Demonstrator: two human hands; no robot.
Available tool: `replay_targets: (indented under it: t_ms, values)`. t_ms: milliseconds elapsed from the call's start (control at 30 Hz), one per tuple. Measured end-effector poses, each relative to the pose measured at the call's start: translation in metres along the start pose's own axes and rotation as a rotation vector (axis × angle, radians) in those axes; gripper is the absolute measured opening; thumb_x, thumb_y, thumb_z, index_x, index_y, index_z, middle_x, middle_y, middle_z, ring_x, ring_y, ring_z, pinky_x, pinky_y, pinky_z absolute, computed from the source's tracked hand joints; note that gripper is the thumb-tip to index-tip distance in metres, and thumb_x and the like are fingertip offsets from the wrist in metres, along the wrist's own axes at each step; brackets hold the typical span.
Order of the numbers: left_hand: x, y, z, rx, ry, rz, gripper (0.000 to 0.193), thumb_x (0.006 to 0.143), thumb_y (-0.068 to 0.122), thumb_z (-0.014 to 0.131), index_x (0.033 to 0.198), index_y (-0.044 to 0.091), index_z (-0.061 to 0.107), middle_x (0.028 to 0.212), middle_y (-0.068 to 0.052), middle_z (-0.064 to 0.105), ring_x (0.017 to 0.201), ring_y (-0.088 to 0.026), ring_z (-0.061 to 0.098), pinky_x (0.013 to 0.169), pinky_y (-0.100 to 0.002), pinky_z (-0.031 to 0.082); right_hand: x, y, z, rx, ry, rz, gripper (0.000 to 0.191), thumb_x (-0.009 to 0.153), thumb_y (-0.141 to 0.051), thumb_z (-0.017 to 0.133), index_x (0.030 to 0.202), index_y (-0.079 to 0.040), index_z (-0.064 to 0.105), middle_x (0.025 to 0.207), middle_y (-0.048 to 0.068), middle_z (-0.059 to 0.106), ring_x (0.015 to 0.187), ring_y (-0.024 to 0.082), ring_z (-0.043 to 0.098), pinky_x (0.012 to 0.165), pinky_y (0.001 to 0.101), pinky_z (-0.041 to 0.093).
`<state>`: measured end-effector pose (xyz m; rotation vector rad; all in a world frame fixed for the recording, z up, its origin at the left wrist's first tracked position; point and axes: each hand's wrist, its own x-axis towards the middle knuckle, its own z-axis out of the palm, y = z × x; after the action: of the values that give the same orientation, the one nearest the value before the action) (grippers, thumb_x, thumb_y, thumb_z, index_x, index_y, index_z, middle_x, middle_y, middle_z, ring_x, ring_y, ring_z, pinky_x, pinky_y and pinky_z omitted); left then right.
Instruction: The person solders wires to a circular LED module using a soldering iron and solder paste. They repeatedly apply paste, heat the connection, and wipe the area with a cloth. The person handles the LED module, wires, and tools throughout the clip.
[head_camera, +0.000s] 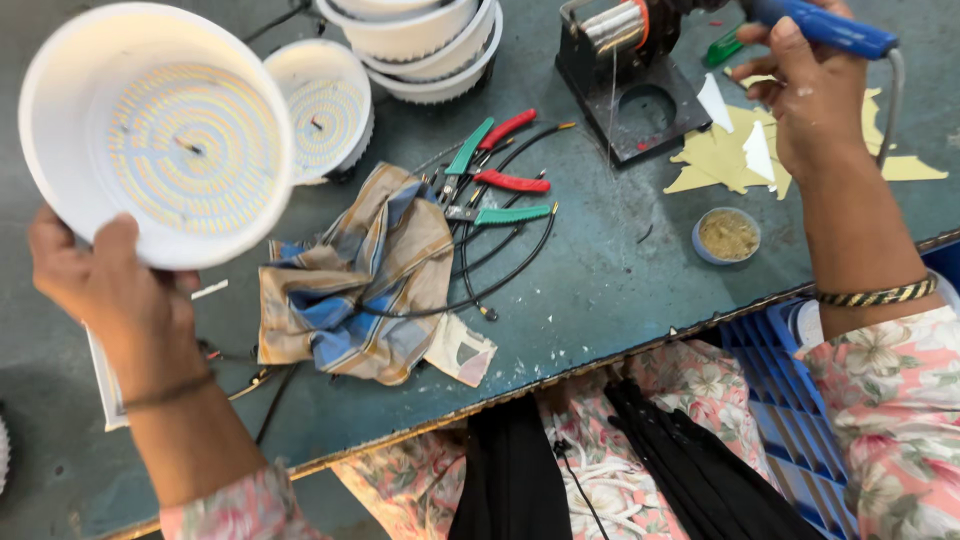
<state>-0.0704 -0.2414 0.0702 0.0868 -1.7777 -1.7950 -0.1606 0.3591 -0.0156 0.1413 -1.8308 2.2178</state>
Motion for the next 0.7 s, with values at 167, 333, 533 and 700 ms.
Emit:
replay_targets:
  t_ms: [167, 333, 533, 700]
  values:
    - [-0.11, 0.019, -0.015, 0.191, -0.064, -0.351, 0.05, 0.09, -0.006, 0.058, 0.139, -0.001, 0.053, 0.096, -0.018, 0.067, 0.044, -0.019, 0.058, 0.026, -0.03, 0.04, -0.04, -0.003, 0.047, 0.48, -0.109, 0.379, 0.032, 0.107, -0.016, 0.067, 0.136, -0.015, 0.054, 0.126, 0.01, 0.07, 0.103, 0.022, 0.069, 0.088, 0.0318, 0.055]
    - [-0.195, -0.001, 0.015, -0.122, -0.472, -0.502, 0.055, 0.087, -0.005, 0.064, 0.142, -0.007, 0.055, 0.125, -0.013, 0.069, 0.105, -0.014, 0.068, 0.089, -0.029, 0.056, -0.066, -0.006, 0.15, -0.037, -0.489, 0.269, 0.04, 0.098, -0.015, 0.067, 0.137, -0.007, 0.061, 0.12, 0.011, 0.072, 0.103, 0.02, 0.07, 0.084, 0.0313, 0.056]
    - [-0.229, -0.028, 0.049, -0.185, -0.558, -0.754, 0.059, 0.093, 0.002, 0.061, 0.148, -0.001, 0.042, 0.106, -0.017, 0.07, 0.043, -0.009, 0.061, 0.031, -0.024, 0.045, -0.063, 0.026, 0.285, -0.723, -0.987, -0.507, 0.058, 0.082, -0.033, 0.074, 0.135, -0.011, 0.068, 0.132, 0.013, 0.068, 0.112, 0.029, 0.063, 0.087, 0.0395, 0.053]
    - [-0.226, -0.03, 0.053, -0.171, -0.553, -0.722, 0.061, 0.091, 0.002, 0.06, 0.149, 0.001, 0.042, 0.104, -0.016, 0.07, 0.044, -0.01, 0.062, 0.031, -0.024, 0.046, -0.078, 0.058, 0.348, -1.035, -0.783, -1.26, 0.032, 0.062, -0.039, 0.081, 0.091, -0.029, 0.073, 0.128, 0.005, 0.071, 0.118, 0.034, 0.066, 0.086, 0.051, 0.053]
